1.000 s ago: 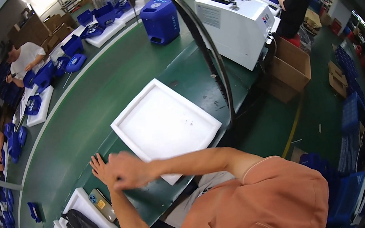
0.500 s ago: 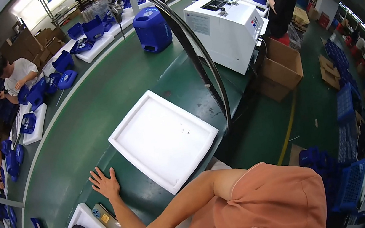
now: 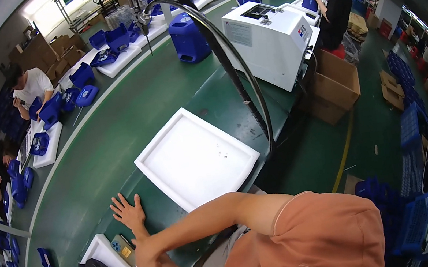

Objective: The person assembles blue electronic portable devices on an assembly line by driving screws into components with an electric screwdriver.

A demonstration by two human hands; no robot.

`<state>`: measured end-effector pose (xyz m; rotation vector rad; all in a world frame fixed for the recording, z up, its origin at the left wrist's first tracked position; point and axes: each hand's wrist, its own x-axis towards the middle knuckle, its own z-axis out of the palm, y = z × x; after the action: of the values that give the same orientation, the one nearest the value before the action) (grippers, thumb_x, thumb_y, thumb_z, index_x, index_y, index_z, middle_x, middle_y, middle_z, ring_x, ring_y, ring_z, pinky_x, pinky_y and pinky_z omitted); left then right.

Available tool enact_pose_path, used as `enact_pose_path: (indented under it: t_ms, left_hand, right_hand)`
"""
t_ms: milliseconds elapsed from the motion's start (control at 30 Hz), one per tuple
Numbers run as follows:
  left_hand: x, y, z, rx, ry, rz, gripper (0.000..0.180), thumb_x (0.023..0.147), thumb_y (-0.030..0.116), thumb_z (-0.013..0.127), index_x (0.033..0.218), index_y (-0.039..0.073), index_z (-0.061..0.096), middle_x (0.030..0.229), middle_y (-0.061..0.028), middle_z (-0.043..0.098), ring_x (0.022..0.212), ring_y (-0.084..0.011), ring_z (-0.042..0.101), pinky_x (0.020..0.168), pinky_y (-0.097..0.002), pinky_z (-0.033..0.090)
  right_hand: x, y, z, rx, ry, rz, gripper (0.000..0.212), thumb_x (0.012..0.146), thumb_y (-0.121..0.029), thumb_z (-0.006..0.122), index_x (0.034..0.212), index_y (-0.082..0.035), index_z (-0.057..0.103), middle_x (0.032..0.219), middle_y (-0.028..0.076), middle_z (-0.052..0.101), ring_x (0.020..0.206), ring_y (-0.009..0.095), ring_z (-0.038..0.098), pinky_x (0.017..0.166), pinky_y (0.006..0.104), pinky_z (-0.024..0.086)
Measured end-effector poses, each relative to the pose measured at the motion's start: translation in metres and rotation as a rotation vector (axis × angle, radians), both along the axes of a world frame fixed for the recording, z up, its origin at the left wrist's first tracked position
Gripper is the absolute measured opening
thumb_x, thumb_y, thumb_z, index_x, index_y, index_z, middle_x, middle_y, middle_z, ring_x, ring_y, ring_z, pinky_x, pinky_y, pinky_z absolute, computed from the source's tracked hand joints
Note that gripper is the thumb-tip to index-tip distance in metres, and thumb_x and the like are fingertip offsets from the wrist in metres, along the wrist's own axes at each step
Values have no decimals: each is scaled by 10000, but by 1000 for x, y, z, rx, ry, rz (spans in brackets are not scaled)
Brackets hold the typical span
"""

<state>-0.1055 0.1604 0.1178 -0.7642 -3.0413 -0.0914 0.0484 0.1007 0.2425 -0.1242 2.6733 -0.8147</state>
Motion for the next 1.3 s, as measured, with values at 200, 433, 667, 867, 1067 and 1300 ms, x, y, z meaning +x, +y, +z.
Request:
enact_pose_path:
  t_ms: [200, 433, 667, 867, 1067, 1300]
  left_hand:
    - [0, 8, 1, 6, 37, -34, 818, 987, 685, 449, 1638, 215, 291, 1721, -87, 196, 1578, -367, 150, 1248, -587, 132]
    - [-5, -3, -6, -48, 18, 26, 814, 998, 708, 394, 1649, 241, 254, 1729, -70, 170, 1585, -342, 138, 1250, -580, 130]
    - [-1, 5, -1, -22, 17, -21, 837, 986, 698, 433, 1649, 219, 255, 1724, -89, 185, 1582, -346, 146, 1254, -569, 118]
    - [-1, -17, -15, 55, 62, -14, 835, 963, 696, 477, 1614, 191, 343, 1697, -122, 252, 1565, -366, 190, 1243, -562, 148]
    - [6, -7, -2, 184, 233, -59, 800, 940, 715, 506, 1553, 205, 442, 1630, -113, 384, 1526, -349, 294, 1219, -546, 230]
    - [-3, -10, -19, 87, 39, 29, 926, 941, 798, 380, 1646, 209, 262, 1725, -105, 160, 1589, -365, 89, 1259, -560, 79]
  right_hand:
    - [-41, -21, -77, 57, 354, -332, 566, 827, -564, 591, 1003, -73, 813, 1096, 196, 748, 1184, 322, 649, 1184, 500, 283]
    - [28, 38, 21, -109, 175, 557, 439, 884, -424, 556, 984, -82, 811, 1091, 197, 744, 1187, 324, 632, 1100, 517, 369]
    - [101, 17, 52, -272, 498, 640, 623, 1010, -580, 416, 1135, -56, 731, 993, 220, 745, 894, 409, 711, 782, 530, 544]
    - [158, -13, 75, -726, 597, 722, 557, 1011, -539, 437, 1155, -68, 697, 1163, 217, 700, 1106, 398, 649, 920, 576, 481]
    - [191, -8, 114, -1250, 801, 764, 574, 948, -585, 558, 1250, -115, 690, 1268, 193, 671, 1197, 431, 592, 981, 548, 473]
    - [137, 5, 63, -840, 641, 806, 617, 923, -562, 629, 1317, -86, 635, 1313, 153, 629, 1214, 361, 583, 1078, 563, 395]
